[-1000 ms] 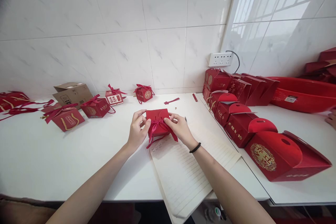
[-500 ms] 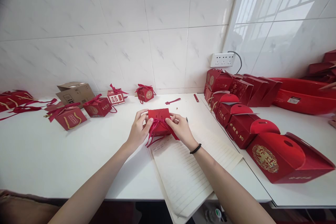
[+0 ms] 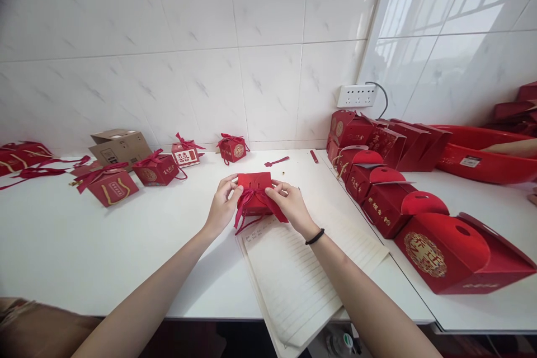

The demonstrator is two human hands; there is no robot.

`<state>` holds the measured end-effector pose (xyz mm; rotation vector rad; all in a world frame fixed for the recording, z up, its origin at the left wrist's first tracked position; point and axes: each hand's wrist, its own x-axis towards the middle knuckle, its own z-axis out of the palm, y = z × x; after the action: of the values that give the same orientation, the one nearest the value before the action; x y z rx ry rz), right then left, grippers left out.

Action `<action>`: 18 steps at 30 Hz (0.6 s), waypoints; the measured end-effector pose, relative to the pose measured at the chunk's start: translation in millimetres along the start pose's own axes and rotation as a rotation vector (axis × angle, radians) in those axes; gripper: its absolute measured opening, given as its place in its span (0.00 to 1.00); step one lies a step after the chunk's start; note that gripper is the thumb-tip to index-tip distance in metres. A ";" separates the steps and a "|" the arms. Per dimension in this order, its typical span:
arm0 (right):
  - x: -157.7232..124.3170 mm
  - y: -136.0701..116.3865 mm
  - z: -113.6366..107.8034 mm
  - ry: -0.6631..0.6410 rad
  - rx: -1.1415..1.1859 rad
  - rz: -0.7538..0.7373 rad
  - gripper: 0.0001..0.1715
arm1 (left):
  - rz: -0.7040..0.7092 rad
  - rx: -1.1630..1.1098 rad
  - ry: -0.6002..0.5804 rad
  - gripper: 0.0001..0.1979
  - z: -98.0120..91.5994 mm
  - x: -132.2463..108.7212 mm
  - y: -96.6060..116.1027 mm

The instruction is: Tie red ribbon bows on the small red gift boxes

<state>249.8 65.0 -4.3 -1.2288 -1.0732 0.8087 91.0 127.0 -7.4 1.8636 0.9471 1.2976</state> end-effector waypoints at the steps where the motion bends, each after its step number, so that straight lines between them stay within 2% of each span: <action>1: 0.1 -0.9 -0.6 -0.019 0.048 0.023 0.24 | 0.007 0.002 0.009 0.10 0.8 -0.5 -1.3; 7: -1.1 -5.2 -3.3 -0.102 0.285 0.144 0.24 | 0.088 0.031 0.048 0.10 5.9 -2.4 -9.0; 18: 0.8 -4.9 -5.2 -0.119 0.405 0.159 0.24 | 0.120 0.054 0.066 0.10 8.7 -3.2 -11.7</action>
<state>254.6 63.1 0.6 -0.9372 -0.8576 1.1708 96.3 129.3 -21.2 1.9556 0.9240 1.4255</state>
